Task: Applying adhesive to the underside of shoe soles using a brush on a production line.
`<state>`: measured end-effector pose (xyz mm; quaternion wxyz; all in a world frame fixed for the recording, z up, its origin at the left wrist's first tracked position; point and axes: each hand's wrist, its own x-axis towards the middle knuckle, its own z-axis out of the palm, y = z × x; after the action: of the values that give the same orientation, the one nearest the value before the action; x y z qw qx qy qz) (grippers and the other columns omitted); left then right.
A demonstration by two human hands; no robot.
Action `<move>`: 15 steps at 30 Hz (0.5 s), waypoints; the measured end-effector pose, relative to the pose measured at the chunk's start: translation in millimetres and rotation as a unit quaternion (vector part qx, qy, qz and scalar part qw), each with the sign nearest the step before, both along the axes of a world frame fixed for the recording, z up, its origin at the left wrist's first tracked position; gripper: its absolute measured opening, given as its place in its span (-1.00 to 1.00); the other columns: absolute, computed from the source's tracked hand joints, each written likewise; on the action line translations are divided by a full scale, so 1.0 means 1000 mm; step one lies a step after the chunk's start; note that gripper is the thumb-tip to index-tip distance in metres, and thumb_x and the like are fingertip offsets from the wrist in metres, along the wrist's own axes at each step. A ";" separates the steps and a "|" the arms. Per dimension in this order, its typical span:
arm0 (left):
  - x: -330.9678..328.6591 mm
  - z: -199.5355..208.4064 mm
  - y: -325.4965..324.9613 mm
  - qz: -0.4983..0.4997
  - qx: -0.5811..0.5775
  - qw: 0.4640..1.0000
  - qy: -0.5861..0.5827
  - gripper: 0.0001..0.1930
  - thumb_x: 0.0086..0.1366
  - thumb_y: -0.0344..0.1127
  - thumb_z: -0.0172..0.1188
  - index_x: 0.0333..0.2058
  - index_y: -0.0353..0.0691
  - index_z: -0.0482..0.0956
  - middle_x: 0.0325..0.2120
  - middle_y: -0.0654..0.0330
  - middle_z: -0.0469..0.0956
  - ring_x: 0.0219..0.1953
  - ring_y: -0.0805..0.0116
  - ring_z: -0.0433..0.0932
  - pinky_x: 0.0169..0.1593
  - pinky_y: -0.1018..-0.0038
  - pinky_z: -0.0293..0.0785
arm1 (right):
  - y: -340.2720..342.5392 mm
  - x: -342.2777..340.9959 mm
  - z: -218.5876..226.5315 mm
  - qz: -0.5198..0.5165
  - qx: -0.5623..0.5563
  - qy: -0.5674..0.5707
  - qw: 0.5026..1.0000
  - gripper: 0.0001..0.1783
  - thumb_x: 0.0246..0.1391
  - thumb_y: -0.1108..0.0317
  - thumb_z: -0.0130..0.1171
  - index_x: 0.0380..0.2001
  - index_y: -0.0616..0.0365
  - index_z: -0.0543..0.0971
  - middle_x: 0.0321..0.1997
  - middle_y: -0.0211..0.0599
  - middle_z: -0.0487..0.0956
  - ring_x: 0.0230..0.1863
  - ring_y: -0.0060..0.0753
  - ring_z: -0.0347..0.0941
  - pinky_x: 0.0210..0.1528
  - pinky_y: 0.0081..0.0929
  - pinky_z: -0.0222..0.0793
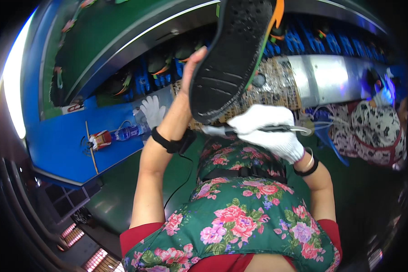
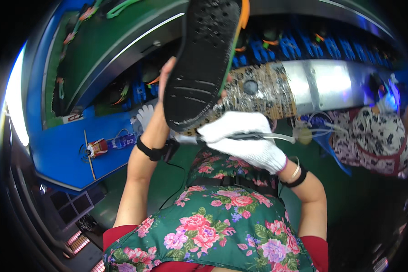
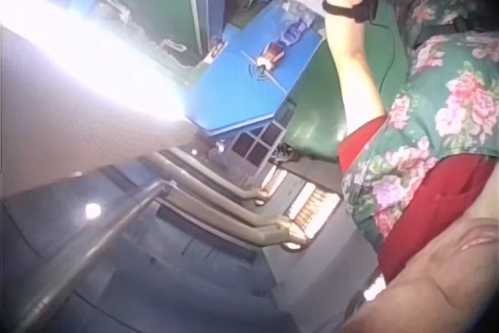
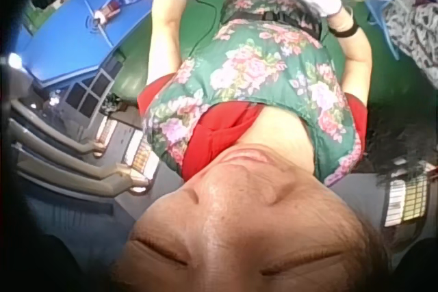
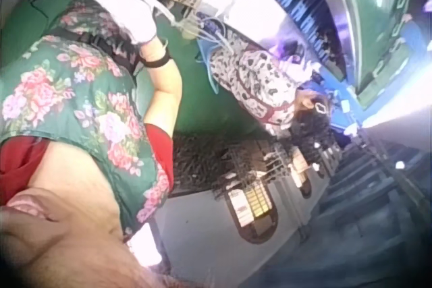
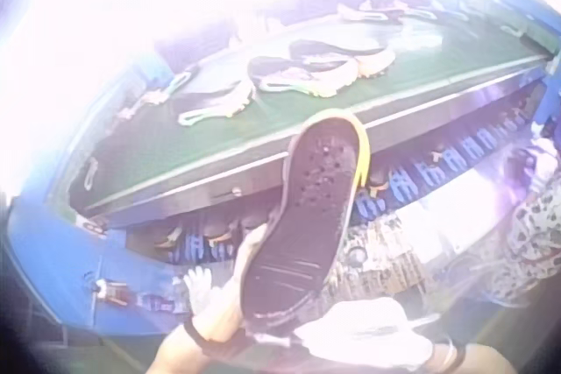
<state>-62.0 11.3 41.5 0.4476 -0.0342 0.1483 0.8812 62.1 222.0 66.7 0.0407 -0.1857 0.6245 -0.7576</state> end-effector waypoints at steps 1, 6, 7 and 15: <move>0.005 0.001 -0.001 0.010 0.023 0.999 -0.025 0.03 0.35 0.44 -0.09 0.48 -0.34 0.05 0.30 -0.48 0.26 0.10 -0.39 0.56 0.10 -0.13 0.60 | 0.000 -0.003 0.004 0.032 -0.057 -0.050 0.997 -0.85 0.02 0.56 0.46 -0.28 0.21 0.78 -0.13 -0.20 0.78 -0.10 -0.32 0.71 0.01 -0.38 0.59; 0.050 -0.005 -0.001 0.078 0.061 0.991 -0.085 -0.26 0.47 0.21 -0.10 0.37 -0.29 0.35 0.24 -0.13 0.50 0.20 -0.16 0.56 0.27 -0.15 0.49 | 0.017 -0.050 0.049 -0.120 0.218 0.189 0.950 -0.79 -0.01 0.63 0.41 -0.25 0.25 0.75 -0.17 -0.09 0.75 -0.14 -0.28 0.68 -0.04 -0.40 0.58; 0.059 -0.008 -0.003 0.037 0.084 0.995 -0.042 -0.28 0.48 0.19 -0.10 0.36 -0.28 0.37 0.26 -0.10 0.50 0.19 -0.14 0.57 0.26 -0.15 0.49 | 0.021 -0.061 0.056 -0.166 0.238 0.284 0.914 -0.78 0.01 0.62 0.40 -0.21 0.25 0.75 -0.16 -0.14 0.75 -0.15 -0.31 0.68 -0.05 -0.42 0.57; 0.085 0.014 -0.052 0.149 0.143 0.972 0.111 0.11 0.26 0.48 0.13 0.47 -0.32 0.07 0.37 -0.39 0.19 0.29 -0.60 0.30 0.20 -0.50 0.36 | 0.013 -0.031 0.026 -0.059 -0.037 0.022 0.997 -0.79 -0.10 0.67 0.43 -0.32 0.27 0.72 -0.22 -0.12 0.71 -0.09 -0.17 0.65 -0.01 -0.30 0.56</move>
<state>22.9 -40.6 55.2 0.2921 0.1063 0.0627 0.9484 31.4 235.3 92.4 -0.0243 -0.1668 0.6069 -0.7767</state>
